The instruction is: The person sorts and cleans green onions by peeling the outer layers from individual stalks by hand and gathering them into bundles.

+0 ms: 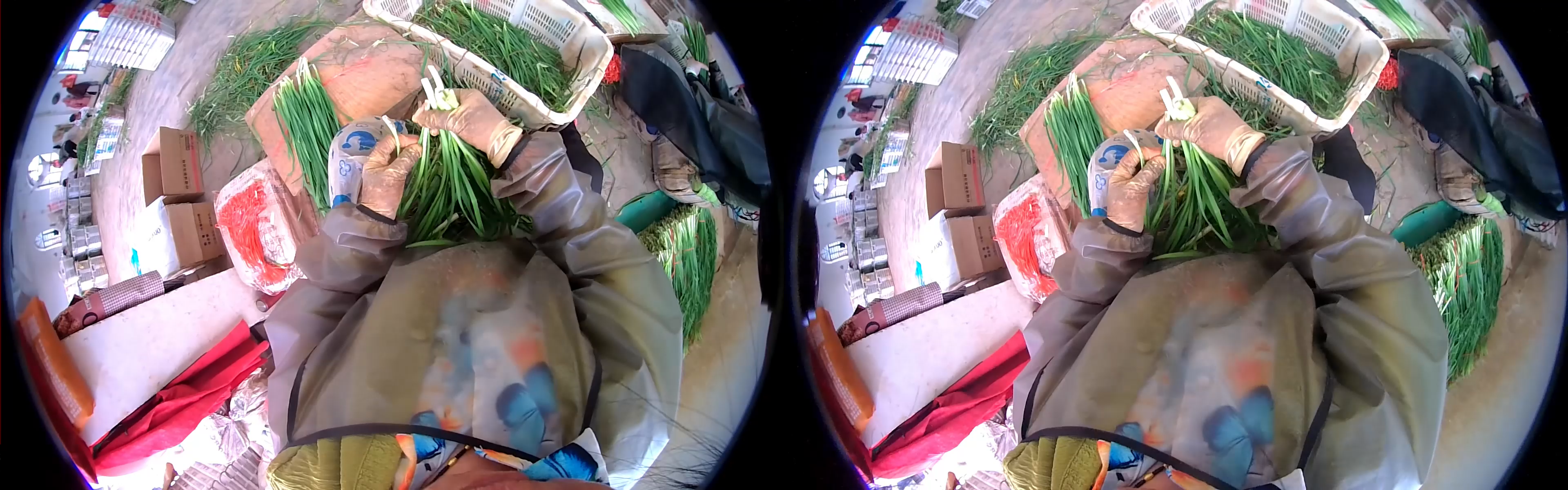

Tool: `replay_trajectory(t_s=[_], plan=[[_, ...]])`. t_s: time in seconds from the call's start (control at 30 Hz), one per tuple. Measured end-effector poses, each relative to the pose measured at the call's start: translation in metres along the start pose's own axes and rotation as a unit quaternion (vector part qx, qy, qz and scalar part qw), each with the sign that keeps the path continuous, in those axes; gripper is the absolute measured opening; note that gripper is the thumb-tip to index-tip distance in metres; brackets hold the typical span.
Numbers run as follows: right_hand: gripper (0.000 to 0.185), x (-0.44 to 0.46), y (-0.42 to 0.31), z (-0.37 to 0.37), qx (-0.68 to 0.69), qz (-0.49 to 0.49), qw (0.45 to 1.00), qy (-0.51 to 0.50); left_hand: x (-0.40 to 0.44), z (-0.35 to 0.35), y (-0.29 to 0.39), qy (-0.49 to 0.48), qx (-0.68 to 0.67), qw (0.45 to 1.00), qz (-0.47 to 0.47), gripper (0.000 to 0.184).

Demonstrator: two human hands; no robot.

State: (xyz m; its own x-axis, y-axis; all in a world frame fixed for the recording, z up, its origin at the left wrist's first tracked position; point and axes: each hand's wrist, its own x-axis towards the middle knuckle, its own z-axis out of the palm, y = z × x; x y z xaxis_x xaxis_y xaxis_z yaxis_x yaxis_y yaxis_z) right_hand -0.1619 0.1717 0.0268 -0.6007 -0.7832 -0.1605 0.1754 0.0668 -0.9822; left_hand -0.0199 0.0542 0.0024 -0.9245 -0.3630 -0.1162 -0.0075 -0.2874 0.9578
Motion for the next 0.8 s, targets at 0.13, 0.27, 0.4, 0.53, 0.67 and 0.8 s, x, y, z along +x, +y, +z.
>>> replay_trajectory(t_s=[0.13, 0.27, 0.4, 0.53, 0.67, 0.8], plan=[[0.027, -0.003, -0.002, -0.002, -0.110, 0.016, 0.994, -0.009, 0.002, -0.007, -0.002, 0.010, -0.014, 0.999, 0.029, 0.013], [0.036, -0.005, 0.007, -0.004, -0.285, -0.006, 0.957, -0.051, -0.004, -0.013, 0.006, 0.002, -0.044, 0.999, -0.009, 0.009], [0.042, -0.010, 0.000, -0.005, -0.419, 0.019, 0.908, -0.001, -0.007, -0.018, 0.007, -0.026, -0.116, 0.992, -0.035, 0.011], [0.029, -0.007, 0.017, -0.046, -0.105, 0.013, 0.993, 0.057, -0.005, -0.027, 0.009, -0.024, -0.111, 0.992, -0.052, 0.022], [0.020, -0.030, -0.036, -0.062, 0.034, -0.066, 0.992, 0.105, 0.004, -0.035, -0.003, -0.048, -0.152, 0.981, -0.108, 0.037], [0.028, -0.046, -0.045, -0.069, 0.044, -0.082, 0.995, 0.036, 0.008, -0.031, -0.006, -0.052, -0.203, 0.972, -0.110, 0.038]])
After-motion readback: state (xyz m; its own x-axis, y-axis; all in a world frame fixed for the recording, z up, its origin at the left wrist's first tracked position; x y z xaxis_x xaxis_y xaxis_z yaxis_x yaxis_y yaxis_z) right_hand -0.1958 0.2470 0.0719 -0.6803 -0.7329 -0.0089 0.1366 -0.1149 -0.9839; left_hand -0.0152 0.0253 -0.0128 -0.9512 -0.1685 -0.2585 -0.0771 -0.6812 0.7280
